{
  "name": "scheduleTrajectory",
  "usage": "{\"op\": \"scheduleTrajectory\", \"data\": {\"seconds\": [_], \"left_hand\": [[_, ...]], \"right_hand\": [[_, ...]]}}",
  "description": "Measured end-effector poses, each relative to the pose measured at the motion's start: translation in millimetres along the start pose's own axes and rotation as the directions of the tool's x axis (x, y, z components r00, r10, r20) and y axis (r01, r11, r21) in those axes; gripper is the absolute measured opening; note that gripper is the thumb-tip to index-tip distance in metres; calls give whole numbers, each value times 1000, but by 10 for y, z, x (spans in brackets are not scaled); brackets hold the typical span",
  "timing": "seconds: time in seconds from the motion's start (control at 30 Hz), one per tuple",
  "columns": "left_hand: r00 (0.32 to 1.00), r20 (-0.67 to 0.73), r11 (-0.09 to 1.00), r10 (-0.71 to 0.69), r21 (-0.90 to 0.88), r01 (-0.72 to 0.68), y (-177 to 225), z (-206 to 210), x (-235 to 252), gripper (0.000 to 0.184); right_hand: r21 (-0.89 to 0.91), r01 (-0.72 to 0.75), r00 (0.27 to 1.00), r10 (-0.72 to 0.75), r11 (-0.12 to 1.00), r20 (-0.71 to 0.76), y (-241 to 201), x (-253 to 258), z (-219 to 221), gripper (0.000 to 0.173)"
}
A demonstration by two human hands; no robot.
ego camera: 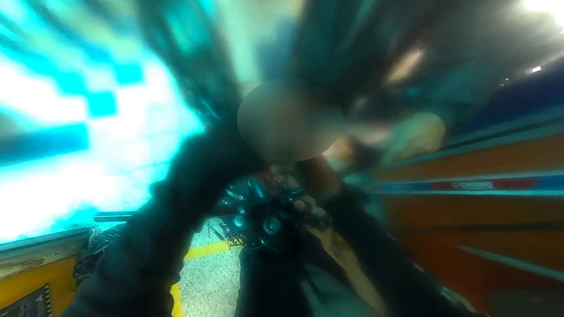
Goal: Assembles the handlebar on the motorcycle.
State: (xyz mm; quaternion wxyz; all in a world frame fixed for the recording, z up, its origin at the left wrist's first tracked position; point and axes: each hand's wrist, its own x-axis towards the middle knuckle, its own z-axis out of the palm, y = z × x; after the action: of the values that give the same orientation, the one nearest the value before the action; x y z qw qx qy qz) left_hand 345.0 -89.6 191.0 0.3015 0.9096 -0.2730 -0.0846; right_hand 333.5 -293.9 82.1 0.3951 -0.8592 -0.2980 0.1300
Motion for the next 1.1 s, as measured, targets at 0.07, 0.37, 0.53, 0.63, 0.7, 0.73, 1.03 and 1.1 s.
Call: {"op": "scheduleTrajectory", "data": {"seconds": [0.07,0.37,0.53,0.63,0.7,0.73,1.03,1.1], "left_hand": [[999,-39,997,-32,74,34,-114,-117,-107,56],[999,-27,999,27,42,-25,89,-27,-66,55],[959,-35,876,-282,399,272,207,-69,65,68],[999,-30,986,-28,163,33,162,31,58,58],[996,-68,997,56,51,-52,63,-37,-53,54],[995,-97,999,33,39,-30,17,-101,-96,54],[995,-67,960,-70,267,85,115,162,128,60],[1000,-14,998,-3,67,4,186,91,40,56]], "right_hand": [[32,-5,1000,5,999,-2,48,-36,5,22],[-20,-52,999,51,998,-12,-2,-29,-1,20],[-105,-67,997,71,992,33,-115,-26,8,22],[-129,-15,1000,13,992,-17,-81,-26,19,23],[-126,-9,999,5,992,-36,-17,-51,24,25],[-116,-34,999,30,993,-34,1,-56,26,24],[-167,-77,997,73,983,-32,-93,-55,103,21],[-139,-80,995,71,987,-70,-94,-71,100,18]]}}
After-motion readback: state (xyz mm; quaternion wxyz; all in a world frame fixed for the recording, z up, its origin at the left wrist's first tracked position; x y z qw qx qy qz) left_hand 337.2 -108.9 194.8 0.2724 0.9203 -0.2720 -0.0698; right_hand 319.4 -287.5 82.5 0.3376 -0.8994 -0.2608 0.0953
